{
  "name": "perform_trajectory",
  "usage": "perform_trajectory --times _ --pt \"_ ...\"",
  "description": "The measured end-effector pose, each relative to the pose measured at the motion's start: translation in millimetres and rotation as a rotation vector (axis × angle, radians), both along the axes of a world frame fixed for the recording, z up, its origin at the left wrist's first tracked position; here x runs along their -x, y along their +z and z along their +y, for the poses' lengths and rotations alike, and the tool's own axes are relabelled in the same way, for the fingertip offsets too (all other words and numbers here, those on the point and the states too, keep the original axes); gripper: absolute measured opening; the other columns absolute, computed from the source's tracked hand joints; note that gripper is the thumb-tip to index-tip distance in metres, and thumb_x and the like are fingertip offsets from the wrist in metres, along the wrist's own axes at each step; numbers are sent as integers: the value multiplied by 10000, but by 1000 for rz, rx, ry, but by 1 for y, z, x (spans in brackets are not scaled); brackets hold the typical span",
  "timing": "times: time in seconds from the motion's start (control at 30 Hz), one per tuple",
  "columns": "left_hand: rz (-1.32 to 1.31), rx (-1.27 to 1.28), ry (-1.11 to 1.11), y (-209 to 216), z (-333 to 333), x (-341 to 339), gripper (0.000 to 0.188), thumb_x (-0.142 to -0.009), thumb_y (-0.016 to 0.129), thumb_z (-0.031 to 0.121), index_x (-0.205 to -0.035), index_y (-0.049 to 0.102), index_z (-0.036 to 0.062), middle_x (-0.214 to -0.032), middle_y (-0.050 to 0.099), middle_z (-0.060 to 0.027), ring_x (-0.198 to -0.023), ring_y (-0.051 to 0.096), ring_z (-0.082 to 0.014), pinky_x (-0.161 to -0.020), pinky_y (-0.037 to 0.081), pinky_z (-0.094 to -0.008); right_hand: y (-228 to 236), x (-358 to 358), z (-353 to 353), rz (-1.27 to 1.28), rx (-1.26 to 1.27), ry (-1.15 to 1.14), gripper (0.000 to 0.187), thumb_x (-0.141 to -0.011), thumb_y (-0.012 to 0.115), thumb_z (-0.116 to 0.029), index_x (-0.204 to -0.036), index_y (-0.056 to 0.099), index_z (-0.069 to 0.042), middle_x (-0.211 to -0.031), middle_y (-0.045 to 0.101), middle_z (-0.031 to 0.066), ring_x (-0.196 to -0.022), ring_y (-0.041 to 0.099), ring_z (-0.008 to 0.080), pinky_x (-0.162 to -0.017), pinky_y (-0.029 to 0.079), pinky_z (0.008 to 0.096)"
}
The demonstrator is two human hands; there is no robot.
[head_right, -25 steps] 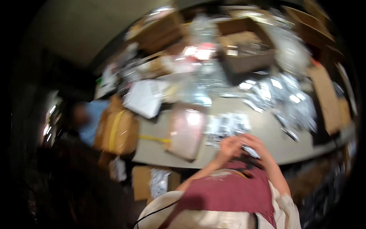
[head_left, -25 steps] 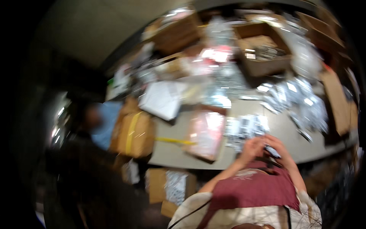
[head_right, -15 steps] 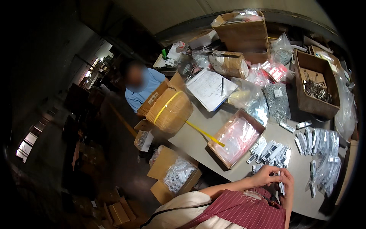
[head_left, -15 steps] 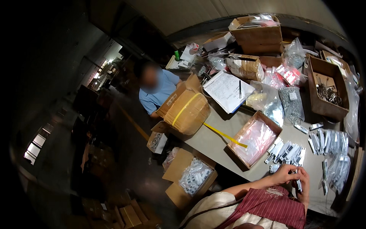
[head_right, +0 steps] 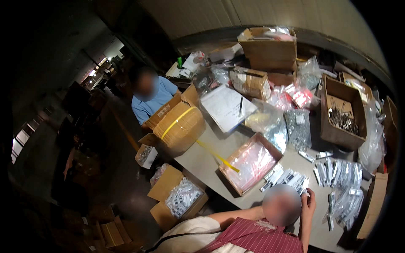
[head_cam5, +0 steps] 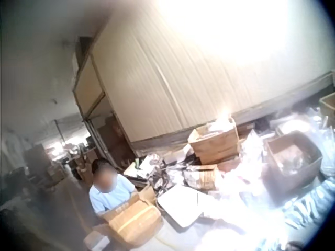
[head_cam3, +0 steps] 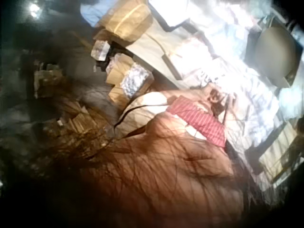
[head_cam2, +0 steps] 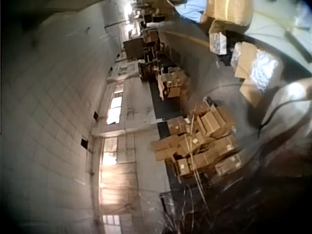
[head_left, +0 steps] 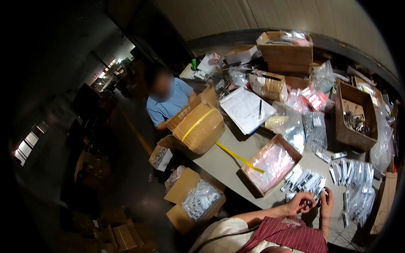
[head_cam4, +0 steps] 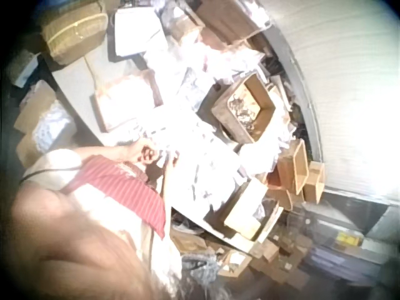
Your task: The person repeatedly picks up small, silver-colored metal parts from a table, inspects them, and places them into a small cardboard box. Another person is visible in the background working with larger boxes.
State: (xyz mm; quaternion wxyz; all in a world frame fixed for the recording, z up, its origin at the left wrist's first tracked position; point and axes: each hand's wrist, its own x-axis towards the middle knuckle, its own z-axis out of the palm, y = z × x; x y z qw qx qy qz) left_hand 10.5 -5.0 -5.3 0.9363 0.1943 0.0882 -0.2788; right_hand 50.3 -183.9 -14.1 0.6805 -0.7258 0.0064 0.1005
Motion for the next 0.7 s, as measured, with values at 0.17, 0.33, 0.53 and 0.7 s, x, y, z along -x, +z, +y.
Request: perform_trajectory --times 0.17,0.33,0.53,0.7 --pt "-14 -72 -101 -1 -7 7 178 -857 569 257 -784 482 120 -785 624 -69 -498 438 -84 -393 295 -220 17 6 -24 -86 91 8 474 -967 604 -196 -1379 473 -1 -1014 654 91 -838 561 125 -710 440 257" --pt "-504 -439 10 -26 -11 13 116 -845 527 214 -788 504 115 -762 621 -85 -493 419 -75 -387 295 -219 -13 17 -131 -408 1035 1 504 -813 629 -74 -1286 504 50 -1208 563 230 -1074 552 386 -926 452 421" --pt "-528 -436 -133 -38 -30 9 164 -851 505 228 -885 562 78 -731 592 -69 -510 433 -94 -417 340 -239 -61 31 -191 -333 1486 -136 661 -729 693 -74 -1326 447 68 -1302 490 286 -1231 472 426 -1050 393 464" --pt "-527 -610 -82 -61 -25 18 209 -861 539 271 -906 593 74 -697 544 -6 -514 426 -92 -424 318 -236 -63 25 -154 -229 1530 -65 719 -653 785 -111 -1278 458 29 -1158 543 210 -1096 537 379 -934 463 451"
